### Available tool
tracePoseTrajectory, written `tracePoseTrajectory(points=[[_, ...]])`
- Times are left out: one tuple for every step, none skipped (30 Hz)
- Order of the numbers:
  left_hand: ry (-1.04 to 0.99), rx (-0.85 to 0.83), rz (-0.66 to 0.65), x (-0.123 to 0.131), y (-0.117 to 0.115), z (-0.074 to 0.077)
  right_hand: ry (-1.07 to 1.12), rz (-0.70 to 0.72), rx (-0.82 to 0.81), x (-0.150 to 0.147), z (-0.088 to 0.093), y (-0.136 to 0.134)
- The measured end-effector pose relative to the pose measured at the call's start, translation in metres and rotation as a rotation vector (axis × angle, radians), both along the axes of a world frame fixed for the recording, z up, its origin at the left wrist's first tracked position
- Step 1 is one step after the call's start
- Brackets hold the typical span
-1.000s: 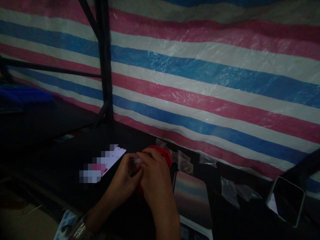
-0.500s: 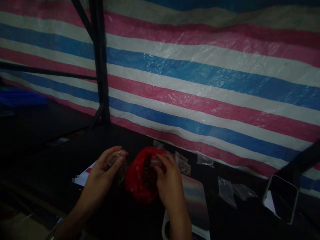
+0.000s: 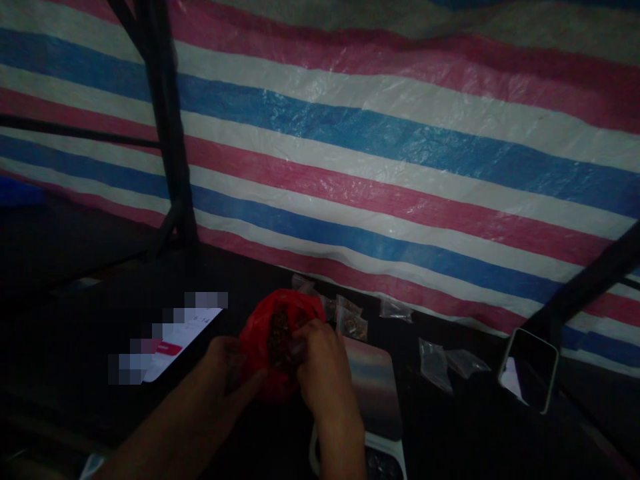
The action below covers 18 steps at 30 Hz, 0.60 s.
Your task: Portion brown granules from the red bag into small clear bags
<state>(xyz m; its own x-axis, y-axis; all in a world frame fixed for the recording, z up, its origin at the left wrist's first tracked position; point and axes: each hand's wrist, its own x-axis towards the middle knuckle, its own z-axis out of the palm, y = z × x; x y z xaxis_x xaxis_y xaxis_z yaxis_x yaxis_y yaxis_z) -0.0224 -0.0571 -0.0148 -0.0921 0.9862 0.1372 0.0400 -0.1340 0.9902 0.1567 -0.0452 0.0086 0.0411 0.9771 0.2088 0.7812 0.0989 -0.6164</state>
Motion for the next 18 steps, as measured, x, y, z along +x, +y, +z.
tracePoseTrajectory(points=[[0.033,-0.028,-0.034,0.006,0.000,-0.007,0.011,0.013,-0.008,0.000,0.000,-0.001],[0.054,-0.057,-0.045,0.012,0.002,-0.011,0.022,0.023,-0.016,-0.001,0.000,-0.002],[0.060,-0.071,-0.057,0.017,0.005,-0.014,0.031,0.030,-0.024,-0.001,0.000,-0.003],[0.059,-0.084,-0.056,0.019,0.008,-0.014,0.040,0.031,-0.032,-0.002,-0.001,-0.004],[0.048,-0.098,-0.047,0.021,0.012,-0.013,0.050,0.028,-0.038,-0.003,-0.002,-0.005],[0.033,-0.115,-0.037,0.021,0.016,-0.011,0.060,0.023,-0.045,-0.005,-0.003,-0.005],[0.019,-0.141,-0.031,0.019,0.020,-0.008,0.072,0.020,-0.053,-0.006,-0.004,-0.005],[0.003,-0.171,-0.033,0.017,0.023,-0.005,0.086,0.018,-0.061,-0.007,-0.005,-0.005],[-0.012,-0.201,-0.039,0.014,0.026,-0.002,0.102,0.018,-0.071,-0.008,-0.007,-0.004],[-0.027,-0.226,-0.047,0.011,0.028,0.000,0.119,0.020,-0.081,-0.009,-0.009,-0.003],[-0.042,-0.243,-0.055,0.008,0.029,0.002,0.139,0.023,-0.091,-0.010,-0.010,-0.002],[-0.056,-0.252,-0.056,0.005,0.029,0.004,0.158,0.025,-0.099,-0.010,-0.012,-0.001],[-0.069,-0.257,-0.054,0.002,0.029,0.006,0.178,0.023,-0.106,-0.011,-0.013,-0.001],[-0.080,-0.258,-0.053,0.000,0.028,0.007,0.197,0.021,-0.110,-0.011,-0.014,0.000],[-0.090,-0.258,-0.057,-0.002,0.028,0.008,0.216,0.022,-0.114,-0.011,-0.014,0.001],[-0.098,-0.258,-0.069,-0.004,0.027,0.008,0.236,0.025,-0.116,-0.012,-0.014,0.002],[-0.103,-0.259,-0.080,-0.005,0.028,0.009,0.257,0.029,-0.116,-0.012,-0.014,0.003],[-0.104,-0.255,-0.084,-0.006,0.028,0.009,0.277,0.032,-0.114,-0.013,-0.013,0.003]])
